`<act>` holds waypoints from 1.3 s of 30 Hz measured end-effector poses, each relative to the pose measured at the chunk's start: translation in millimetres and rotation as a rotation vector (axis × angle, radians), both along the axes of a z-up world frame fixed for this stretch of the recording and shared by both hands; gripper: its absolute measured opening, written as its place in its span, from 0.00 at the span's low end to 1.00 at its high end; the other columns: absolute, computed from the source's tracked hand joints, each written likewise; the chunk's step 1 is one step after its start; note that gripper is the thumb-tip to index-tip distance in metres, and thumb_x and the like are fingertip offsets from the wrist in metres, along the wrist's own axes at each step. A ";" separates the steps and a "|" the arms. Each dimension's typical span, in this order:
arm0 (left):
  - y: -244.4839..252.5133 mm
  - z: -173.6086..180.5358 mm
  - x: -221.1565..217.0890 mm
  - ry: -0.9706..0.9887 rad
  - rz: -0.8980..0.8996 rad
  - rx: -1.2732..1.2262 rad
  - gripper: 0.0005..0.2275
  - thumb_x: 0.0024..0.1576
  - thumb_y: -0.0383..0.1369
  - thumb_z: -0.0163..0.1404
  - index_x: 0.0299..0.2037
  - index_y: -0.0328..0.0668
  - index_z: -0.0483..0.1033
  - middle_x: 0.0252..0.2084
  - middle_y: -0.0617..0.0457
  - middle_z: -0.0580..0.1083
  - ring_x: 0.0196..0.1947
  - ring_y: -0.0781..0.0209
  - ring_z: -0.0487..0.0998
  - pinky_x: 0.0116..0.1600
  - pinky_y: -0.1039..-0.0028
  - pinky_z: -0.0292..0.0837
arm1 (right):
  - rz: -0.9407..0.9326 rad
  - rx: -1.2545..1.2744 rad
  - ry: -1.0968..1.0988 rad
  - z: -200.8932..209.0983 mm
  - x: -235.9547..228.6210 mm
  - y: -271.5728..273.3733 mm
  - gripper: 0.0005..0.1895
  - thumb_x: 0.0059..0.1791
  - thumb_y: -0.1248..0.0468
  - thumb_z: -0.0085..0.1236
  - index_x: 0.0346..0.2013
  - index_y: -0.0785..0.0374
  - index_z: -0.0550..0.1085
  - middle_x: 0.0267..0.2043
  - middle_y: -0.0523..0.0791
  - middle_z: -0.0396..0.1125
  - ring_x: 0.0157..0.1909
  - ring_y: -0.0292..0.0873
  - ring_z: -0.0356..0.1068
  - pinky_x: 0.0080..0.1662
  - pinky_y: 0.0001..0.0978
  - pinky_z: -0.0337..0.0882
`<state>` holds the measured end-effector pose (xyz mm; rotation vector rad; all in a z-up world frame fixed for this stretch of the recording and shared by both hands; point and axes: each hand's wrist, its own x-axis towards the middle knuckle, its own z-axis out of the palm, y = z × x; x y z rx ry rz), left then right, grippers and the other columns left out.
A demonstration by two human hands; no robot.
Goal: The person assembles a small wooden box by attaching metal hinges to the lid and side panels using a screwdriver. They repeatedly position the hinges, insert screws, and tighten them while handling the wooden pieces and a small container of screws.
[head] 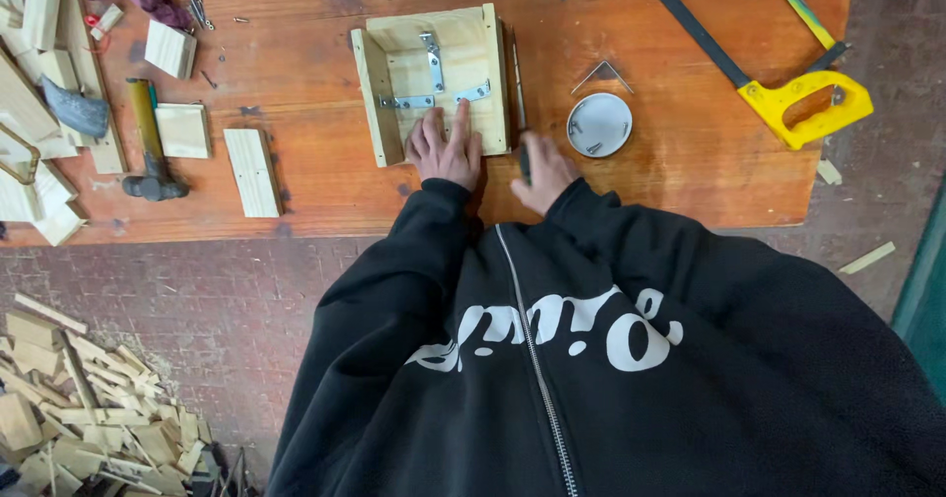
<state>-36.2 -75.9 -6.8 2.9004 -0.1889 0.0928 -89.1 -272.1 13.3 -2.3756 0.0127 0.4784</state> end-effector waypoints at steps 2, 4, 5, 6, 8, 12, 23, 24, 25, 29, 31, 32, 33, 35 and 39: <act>5.5 -6.1 2.2 0.010 -0.011 0.005 0.23 0.64 0.52 0.46 0.70 0.73 0.61 0.62 0.53 0.57 0.66 0.43 0.57 0.66 0.42 0.57 | -0.139 0.101 -0.130 5.9 0.0 -10.1 0.34 0.41 0.61 0.52 0.62 0.59 0.59 0.47 0.54 0.60 0.41 0.70 0.71 0.42 0.57 0.72; 10.0 -11.4 6.4 0.014 -0.042 0.006 0.24 0.63 0.53 0.46 0.70 0.74 0.59 0.61 0.53 0.56 0.65 0.42 0.57 0.64 0.39 0.60 | -0.298 0.192 -0.269 18.7 1.4 -20.5 0.29 0.42 0.68 0.48 0.59 0.63 0.62 0.43 0.52 0.59 0.40 0.67 0.70 0.44 0.52 0.70; 11.9 -13.2 7.8 -0.019 -0.060 0.013 0.24 0.62 0.54 0.47 0.69 0.73 0.60 0.59 0.54 0.57 0.64 0.44 0.58 0.62 0.43 0.60 | -0.400 0.243 -0.465 29.4 2.3 -26.0 0.23 0.44 0.69 0.50 0.54 0.65 0.67 0.41 0.53 0.59 0.30 0.62 0.69 0.35 0.47 0.69; 14.2 -15.0 9.3 -0.053 -0.078 0.020 0.25 0.60 0.55 0.47 0.68 0.72 0.62 0.58 0.55 0.57 0.63 0.46 0.59 0.60 0.47 0.60 | -0.499 0.289 -0.665 40.2 3.0 -31.1 0.17 0.46 0.71 0.52 0.50 0.66 0.71 0.39 0.53 0.58 0.21 0.58 0.69 0.26 0.42 0.68; 19.3 -23.8 11.8 -0.083 -0.112 -0.008 0.25 0.59 0.55 0.49 0.68 0.70 0.63 0.57 0.56 0.58 0.62 0.46 0.60 0.60 0.48 0.61 | -0.594 0.413 -0.758 40.8 2.9 -36.4 0.15 0.50 0.70 0.47 0.51 0.69 0.70 0.42 0.52 0.57 0.19 0.52 0.69 0.23 0.36 0.68; 21.8 -27.2 19.2 -0.240 -0.284 -0.100 0.21 0.59 0.46 0.52 0.63 0.64 0.69 0.61 0.59 0.61 0.62 0.51 0.61 0.59 0.57 0.59 | -0.683 0.472 -1.112 92.6 10.1 -36.6 0.15 0.55 0.67 0.49 0.49 0.81 0.68 0.42 0.55 0.58 0.15 0.51 0.71 0.18 0.33 0.70; 26.7 21.9 44.9 -0.260 -0.573 -0.293 0.23 0.63 0.49 0.48 0.57 0.37 0.75 0.60 0.45 0.73 0.61 0.44 0.73 0.61 0.55 0.66 | -0.325 0.037 -0.978 180.0 75.5 26.6 0.17 0.61 0.58 0.50 0.43 0.73 0.72 0.36 0.56 0.67 0.34 0.54 0.67 0.38 0.47 0.69; 26.4 25.2 45.5 -0.289 -0.596 -0.284 0.24 0.62 0.50 0.50 0.56 0.35 0.76 0.59 0.45 0.73 0.60 0.44 0.73 0.61 0.57 0.67 | -0.274 -0.016 -0.965 170.6 81.9 27.7 0.15 0.61 0.61 0.51 0.41 0.74 0.72 0.33 0.55 0.67 0.33 0.53 0.67 0.36 0.47 0.71; 27.2 25.2 44.0 -0.297 -0.595 -0.293 0.24 0.62 0.50 0.50 0.56 0.35 0.76 0.59 0.45 0.73 0.60 0.44 0.73 0.61 0.57 0.67 | -0.268 -0.025 -0.971 175.0 83.8 33.5 0.15 0.61 0.61 0.51 0.41 0.74 0.72 0.33 0.55 0.67 0.33 0.53 0.67 0.36 0.47 0.71; 28.7 25.7 44.3 -0.277 -0.582 -0.233 0.27 0.62 0.53 0.47 0.58 0.37 0.75 0.62 0.46 0.72 0.63 0.45 0.72 0.62 0.57 0.65 | -0.279 -0.116 -0.907 179.7 94.0 46.7 0.09 0.58 0.64 0.55 0.43 0.70 0.72 0.36 0.54 0.66 0.32 0.56 0.65 0.35 0.47 0.67; 31.9 24.4 40.3 -0.300 -0.580 -0.212 0.27 0.62 0.53 0.46 0.58 0.37 0.75 0.63 0.46 0.72 0.63 0.46 0.72 0.63 0.57 0.65 | -0.264 -0.111 -0.907 174.7 94.9 50.1 0.09 0.59 0.63 0.55 0.44 0.69 0.72 0.37 0.53 0.66 0.32 0.57 0.65 0.35 0.48 0.67; 32.6 23.5 39.4 -0.289 -0.588 -0.203 0.28 0.62 0.54 0.46 0.59 0.37 0.75 0.64 0.46 0.71 0.64 0.46 0.71 0.62 0.57 0.64 | -0.271 -0.110 -0.896 172.6 96.5 50.9 0.07 0.58 0.65 0.56 0.41 0.69 0.72 0.35 0.52 0.65 0.30 0.54 0.63 0.34 0.47 0.66; 32.1 22.6 39.3 -0.279 -0.602 -0.195 0.28 0.62 0.54 0.45 0.60 0.36 0.74 0.65 0.46 0.71 0.65 0.46 0.70 0.62 0.57 0.62 | -0.284 -0.113 -0.885 170.8 97.6 50.5 0.06 0.57 0.68 0.58 0.39 0.68 0.72 0.34 0.51 0.64 0.28 0.52 0.61 0.33 0.46 0.65; 32.9 23.1 41.3 -0.296 -0.607 -0.192 0.28 0.62 0.55 0.45 0.60 0.37 0.75 0.65 0.45 0.70 0.65 0.45 0.70 0.62 0.57 0.63 | -0.284 -0.120 -0.887 158.6 100.7 47.6 0.06 0.57 0.67 0.59 0.40 0.68 0.72 0.34 0.51 0.64 0.28 0.52 0.62 0.33 0.46 0.65; 32.0 20.9 41.5 -0.279 -0.618 -0.169 0.29 0.61 0.55 0.45 0.59 0.37 0.74 0.65 0.45 0.70 0.64 0.45 0.70 0.61 0.56 0.62 | -0.312 -0.182 -0.918 161.2 102.7 48.5 0.06 0.52 0.70 0.63 0.36 0.68 0.72 0.32 0.51 0.66 0.27 0.47 0.64 0.31 0.39 0.67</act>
